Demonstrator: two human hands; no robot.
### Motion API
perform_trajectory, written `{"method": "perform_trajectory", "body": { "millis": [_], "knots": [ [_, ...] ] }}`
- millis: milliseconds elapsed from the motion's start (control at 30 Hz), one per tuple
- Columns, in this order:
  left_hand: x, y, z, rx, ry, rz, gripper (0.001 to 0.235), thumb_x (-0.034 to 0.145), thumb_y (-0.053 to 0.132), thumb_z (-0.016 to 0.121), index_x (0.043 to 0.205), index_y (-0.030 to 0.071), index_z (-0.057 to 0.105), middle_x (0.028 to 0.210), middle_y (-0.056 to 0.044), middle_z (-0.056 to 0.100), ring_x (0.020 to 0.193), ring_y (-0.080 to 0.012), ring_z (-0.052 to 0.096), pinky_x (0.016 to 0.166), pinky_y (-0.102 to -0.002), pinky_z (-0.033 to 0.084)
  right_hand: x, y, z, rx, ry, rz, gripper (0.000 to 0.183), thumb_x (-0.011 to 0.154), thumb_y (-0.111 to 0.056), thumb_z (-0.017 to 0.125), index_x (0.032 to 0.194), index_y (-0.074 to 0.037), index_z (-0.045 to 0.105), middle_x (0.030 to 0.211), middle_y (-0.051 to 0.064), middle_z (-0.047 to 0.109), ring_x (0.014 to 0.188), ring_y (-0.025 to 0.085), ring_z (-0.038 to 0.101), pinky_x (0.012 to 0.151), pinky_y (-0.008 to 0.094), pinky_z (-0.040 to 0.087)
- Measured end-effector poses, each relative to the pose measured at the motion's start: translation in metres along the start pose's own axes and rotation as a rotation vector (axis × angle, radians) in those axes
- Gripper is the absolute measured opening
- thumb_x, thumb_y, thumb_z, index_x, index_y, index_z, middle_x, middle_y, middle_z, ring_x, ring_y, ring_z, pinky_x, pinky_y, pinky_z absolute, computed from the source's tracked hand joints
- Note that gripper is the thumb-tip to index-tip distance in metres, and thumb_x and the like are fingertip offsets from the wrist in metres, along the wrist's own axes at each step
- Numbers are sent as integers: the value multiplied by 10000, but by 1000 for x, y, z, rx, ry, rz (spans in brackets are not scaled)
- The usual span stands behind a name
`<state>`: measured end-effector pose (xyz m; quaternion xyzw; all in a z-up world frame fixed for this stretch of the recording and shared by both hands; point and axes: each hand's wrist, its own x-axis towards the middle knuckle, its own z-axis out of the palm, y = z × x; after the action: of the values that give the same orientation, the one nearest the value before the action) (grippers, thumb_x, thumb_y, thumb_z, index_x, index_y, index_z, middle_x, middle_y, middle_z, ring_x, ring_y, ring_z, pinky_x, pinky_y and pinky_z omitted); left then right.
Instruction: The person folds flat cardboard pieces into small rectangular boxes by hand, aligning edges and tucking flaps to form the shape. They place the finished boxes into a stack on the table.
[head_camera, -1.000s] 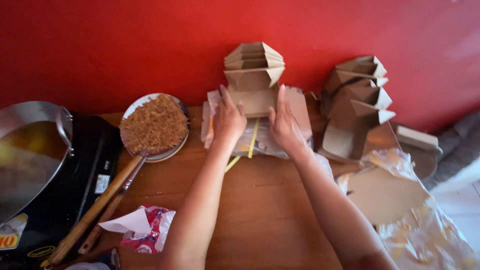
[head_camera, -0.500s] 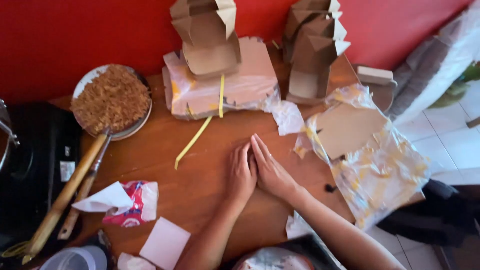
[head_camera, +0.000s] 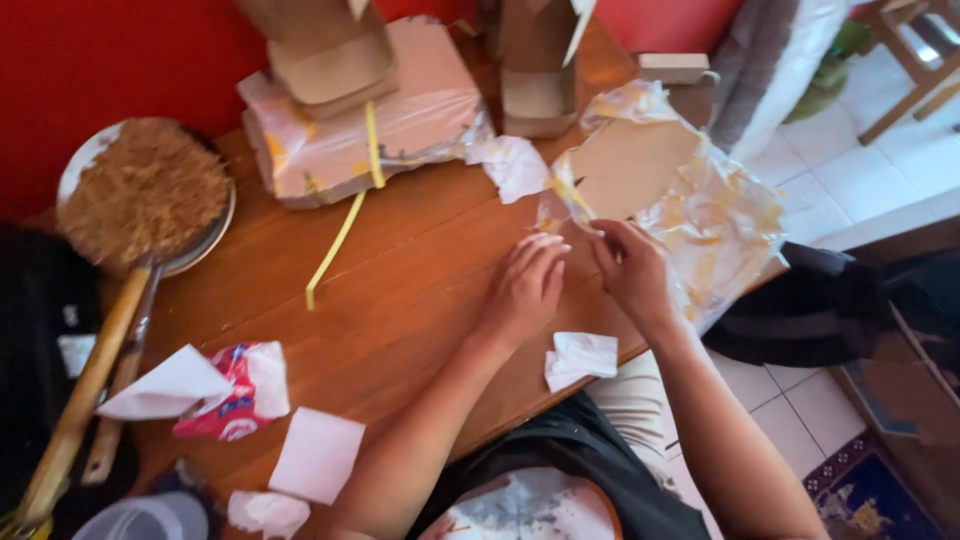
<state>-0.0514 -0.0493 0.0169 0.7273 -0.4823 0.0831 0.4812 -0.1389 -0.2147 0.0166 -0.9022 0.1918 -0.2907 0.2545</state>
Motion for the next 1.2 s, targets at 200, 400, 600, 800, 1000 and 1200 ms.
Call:
{"method": "perform_trajectory", "body": {
  "millis": [200, 400, 600, 800, 1000, 1200],
  "knots": [
    [44, -6, 57, 107, -59, 183, 227, 905, 38, 529, 1075, 100, 665, 1102, -111, 689, 1164, -298, 634, 1014, -410, 487, 9, 30, -45, -91, 10, 59, 125, 930, -221, 706, 1037, -271, 745, 804, -29, 689, 647, 192, 629, 627, 350, 520],
    [74, -42, 88, 393, -153, 155, 238, 854, 118, 524, 1047, 147, 659, 967, -46, 697, 998, -234, 687, 1047, -464, 433, 42, 71, -21, -14, -92, -60, 206, 895, -134, 670, 1060, -239, 735, 1087, -7, 716, 959, 296, 674, 801, 446, 539],
    [72, -71, 84, 489, -91, -94, 170, 875, 148, 569, 1040, 145, 612, 896, -52, 615, 815, -271, 674, 700, -427, 532, 63, 64, -3, -81, -290, -104, 623, 720, -448, 786, 1252, -162, 633, 1299, 114, 546, 1229, 402, 511, 978, 535, 453],
    [85, -57, 88, 523, -3, -147, 333, 837, 13, 589, 1164, 75, 580, 1085, -107, 550, 917, -287, 619, 737, -409, 544, 72, 63, -5, -188, -363, -82, 557, 758, -426, 752, 1247, -194, 617, 1254, 50, 552, 1198, 303, 539, 953, 436, 465],
    [88, -92, 100, 282, -94, -267, 470, 753, -7, 674, 1199, 81, 553, 1123, -102, 511, 1007, -331, 577, 865, -439, 512, 76, 64, -13, -106, -309, -31, 494, 792, -424, 761, 1188, -146, 657, 1199, 79, 606, 1071, 333, 611, 860, 439, 519],
    [95, -113, 88, 159, -143, -267, 555, 716, 41, 755, 1231, 93, 553, 1114, -117, 530, 1030, -370, 588, 903, -463, 505, 74, 65, -11, -405, -79, -301, 134, 914, -297, 648, 805, -223, 671, 903, -55, 679, 793, 161, 672, 688, 297, 522]
  ]
}}
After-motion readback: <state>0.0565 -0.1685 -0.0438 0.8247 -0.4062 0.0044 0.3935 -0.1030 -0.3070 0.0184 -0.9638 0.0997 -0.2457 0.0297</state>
